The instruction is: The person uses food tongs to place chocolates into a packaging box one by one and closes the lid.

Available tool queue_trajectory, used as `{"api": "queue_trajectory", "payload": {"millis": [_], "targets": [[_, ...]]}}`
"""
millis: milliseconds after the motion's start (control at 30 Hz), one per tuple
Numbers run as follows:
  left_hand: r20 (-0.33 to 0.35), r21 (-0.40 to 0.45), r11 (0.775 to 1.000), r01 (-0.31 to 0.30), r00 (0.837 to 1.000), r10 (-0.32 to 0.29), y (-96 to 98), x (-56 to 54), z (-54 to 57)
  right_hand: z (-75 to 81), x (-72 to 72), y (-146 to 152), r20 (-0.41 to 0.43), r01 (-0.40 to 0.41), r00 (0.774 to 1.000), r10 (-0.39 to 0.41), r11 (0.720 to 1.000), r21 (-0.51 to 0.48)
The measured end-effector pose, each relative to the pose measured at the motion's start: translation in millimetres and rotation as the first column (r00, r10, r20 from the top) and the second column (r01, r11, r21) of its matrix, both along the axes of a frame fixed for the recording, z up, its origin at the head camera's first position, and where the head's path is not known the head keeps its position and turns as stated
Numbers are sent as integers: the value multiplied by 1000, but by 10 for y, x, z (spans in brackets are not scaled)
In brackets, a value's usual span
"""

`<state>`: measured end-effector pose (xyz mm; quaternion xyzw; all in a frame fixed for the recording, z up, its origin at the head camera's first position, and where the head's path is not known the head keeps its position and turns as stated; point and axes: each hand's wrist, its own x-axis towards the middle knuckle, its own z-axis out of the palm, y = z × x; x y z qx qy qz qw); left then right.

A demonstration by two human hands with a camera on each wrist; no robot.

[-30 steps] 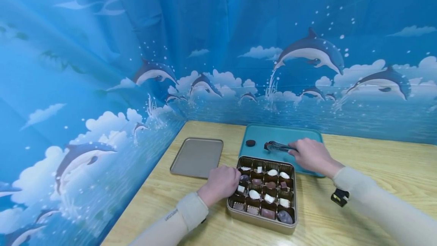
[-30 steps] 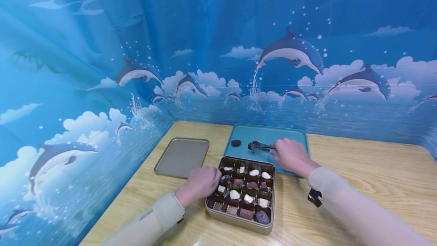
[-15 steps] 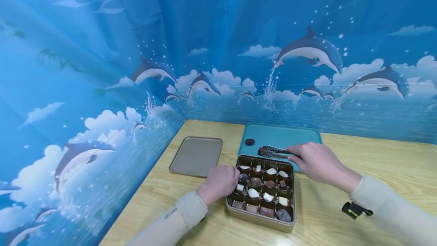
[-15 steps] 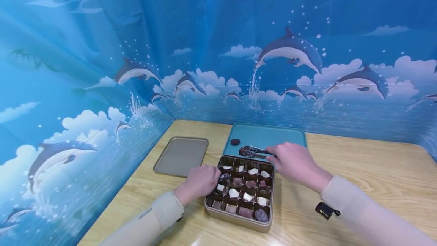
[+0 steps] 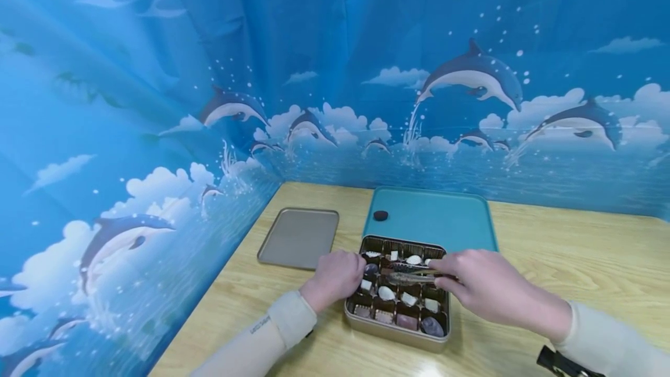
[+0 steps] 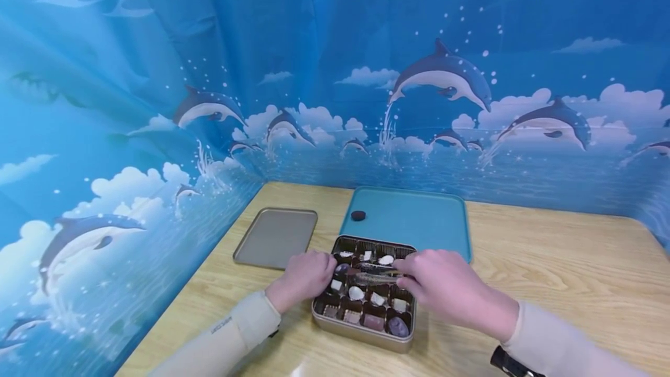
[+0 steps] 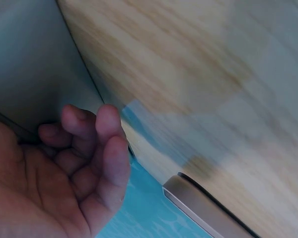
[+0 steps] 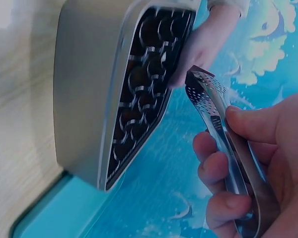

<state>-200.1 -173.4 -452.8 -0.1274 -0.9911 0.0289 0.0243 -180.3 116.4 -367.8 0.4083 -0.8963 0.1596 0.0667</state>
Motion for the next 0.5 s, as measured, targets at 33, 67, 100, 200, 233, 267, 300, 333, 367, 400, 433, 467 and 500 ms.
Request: {"api": "queue_trajectory", "payload": {"millis": [33, 67, 100, 200, 233, 267, 300, 333, 367, 400, 433, 467, 500], "targets": [[3, 1, 1000, 2, 1000, -2, 0, -2, 4, -9, 21, -6, 11, -11, 1000, 11, 1000, 5], [7, 3, 1000, 2, 1000, -2, 1, -4, 6, -19, 41, -13, 23, -21, 1000, 21, 1000, 10], [9, 5, 1000, 3, 1000, -3, 1, -5, 7, -32, 56, -19, 18, -36, 999, 36, 999, 20], [6, 18, 1000, 1, 1000, -2, 3, -3, 16, -70, 98, -42, 31, -66, 997, 65, 997, 32], [5, 22, 1000, 4, 1000, -4, 3, 0, 19, -82, 109, -49, 37, -74, 997, 72, 997, 32], [2, 25, 1000, 4, 1000, -5, 4, 5, 23, -92, 119, -56, 37, -79, 996, 78, 996, 34], [1, 28, 1000, 3, 1000, -3, 5, 7, 24, -99, 128, -64, 40, -85, 996, 84, 996, 34], [0, 29, 1000, 2, 1000, -2, 5, 9, 25, -105, 137, -70, 46, -88, 995, 86, 996, 36], [-1, 29, 1000, 2, 1000, -2, 6, 10, 24, -109, 145, -75, 51, -87, 995, 85, 995, 41], [1, 31, 1000, -1, 1000, 1, 6, 10, 23, -110, 152, -80, 56, -89, 995, 87, 995, 44], [6, 30, 1000, -5, 1000, 4, 7, 12, 25, -108, 157, -84, 62, -89, 994, 86, 995, 49], [8, 30, 1000, -10, 1000, 10, 9, 13, 25, -107, 160, -86, 58, -92, 994, 89, 994, 51], [13, 30, 999, -16, 1000, 16, 10, 13, 24, -105, 162, -87, 69, -91, 994, 88, 995, 51]]}}
